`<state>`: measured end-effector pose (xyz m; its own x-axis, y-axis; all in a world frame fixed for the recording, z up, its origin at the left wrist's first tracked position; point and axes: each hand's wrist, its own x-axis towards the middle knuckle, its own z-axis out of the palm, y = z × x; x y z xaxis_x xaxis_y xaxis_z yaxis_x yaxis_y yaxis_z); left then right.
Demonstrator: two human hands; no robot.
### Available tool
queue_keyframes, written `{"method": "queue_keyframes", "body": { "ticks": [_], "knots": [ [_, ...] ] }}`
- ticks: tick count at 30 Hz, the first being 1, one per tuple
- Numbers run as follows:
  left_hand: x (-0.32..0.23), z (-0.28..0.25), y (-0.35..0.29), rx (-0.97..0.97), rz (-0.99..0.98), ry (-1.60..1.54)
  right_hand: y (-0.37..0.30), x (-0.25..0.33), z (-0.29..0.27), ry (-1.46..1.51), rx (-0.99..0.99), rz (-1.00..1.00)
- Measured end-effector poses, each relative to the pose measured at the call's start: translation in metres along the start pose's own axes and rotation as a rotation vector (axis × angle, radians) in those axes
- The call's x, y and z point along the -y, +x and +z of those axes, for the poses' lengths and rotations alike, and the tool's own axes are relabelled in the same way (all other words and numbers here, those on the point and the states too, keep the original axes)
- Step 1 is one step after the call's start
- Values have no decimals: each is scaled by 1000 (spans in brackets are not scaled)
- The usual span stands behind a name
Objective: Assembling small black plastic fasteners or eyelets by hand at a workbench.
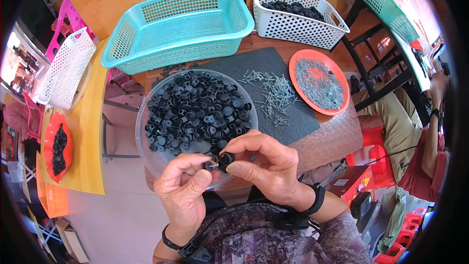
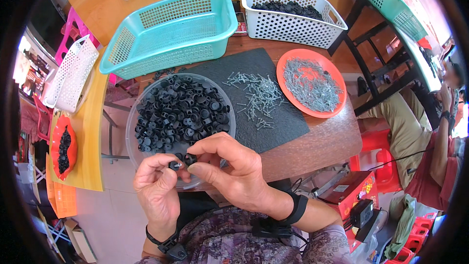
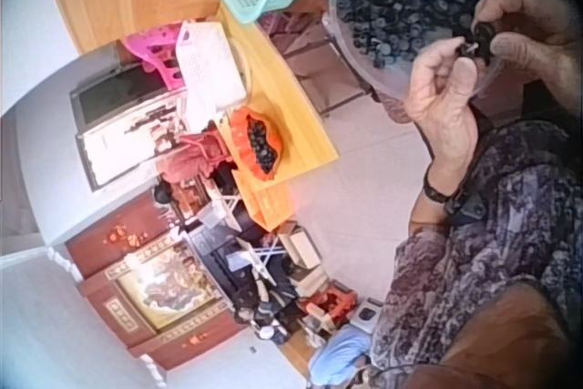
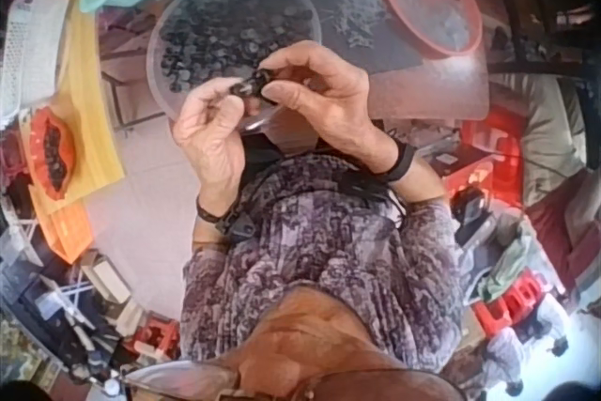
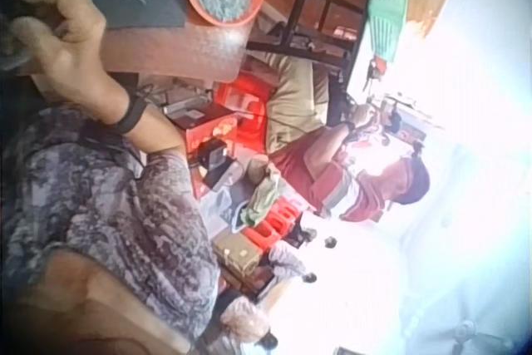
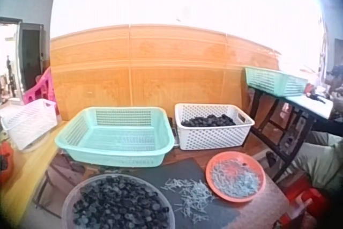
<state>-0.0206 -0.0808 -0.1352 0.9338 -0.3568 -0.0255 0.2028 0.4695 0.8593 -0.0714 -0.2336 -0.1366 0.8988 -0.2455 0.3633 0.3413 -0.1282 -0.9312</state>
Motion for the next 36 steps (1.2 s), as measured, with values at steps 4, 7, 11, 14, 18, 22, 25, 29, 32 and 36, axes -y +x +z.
{"method": "queue_keyframes", "body": {
  "ticks": [4,7,11,14,18,22,25,29,32,36],
  "knots": [
    [0,1,-1,34,62,109,-2,1,-3,284,21,189],
    [-3,4,-3,33,51,116,-3,4,-5,459,20,311],
    [-3,4,-5,27,79,185,-7,-2,-8,533,33,379],
    [-7,7,-7,48,124,261,-9,-4,-7,503,40,361],
    [-4,5,-3,107,179,383,-8,-7,-7,566,23,380],
    [-4,4,-5,96,184,427,-8,-6,-5,609,26,411],
    [-3,5,-3,100,246,515,-8,-7,-6,612,22,424],
    [-3,5,-3,82,278,590,-9,-7,-4,608,20,434],
    [-3,6,-3,84,308,623,-9,-6,-4,584,15,411],
    [-4,8,-1,103,327,655,-8,-6,-4,541,16,399]
  ]
}}
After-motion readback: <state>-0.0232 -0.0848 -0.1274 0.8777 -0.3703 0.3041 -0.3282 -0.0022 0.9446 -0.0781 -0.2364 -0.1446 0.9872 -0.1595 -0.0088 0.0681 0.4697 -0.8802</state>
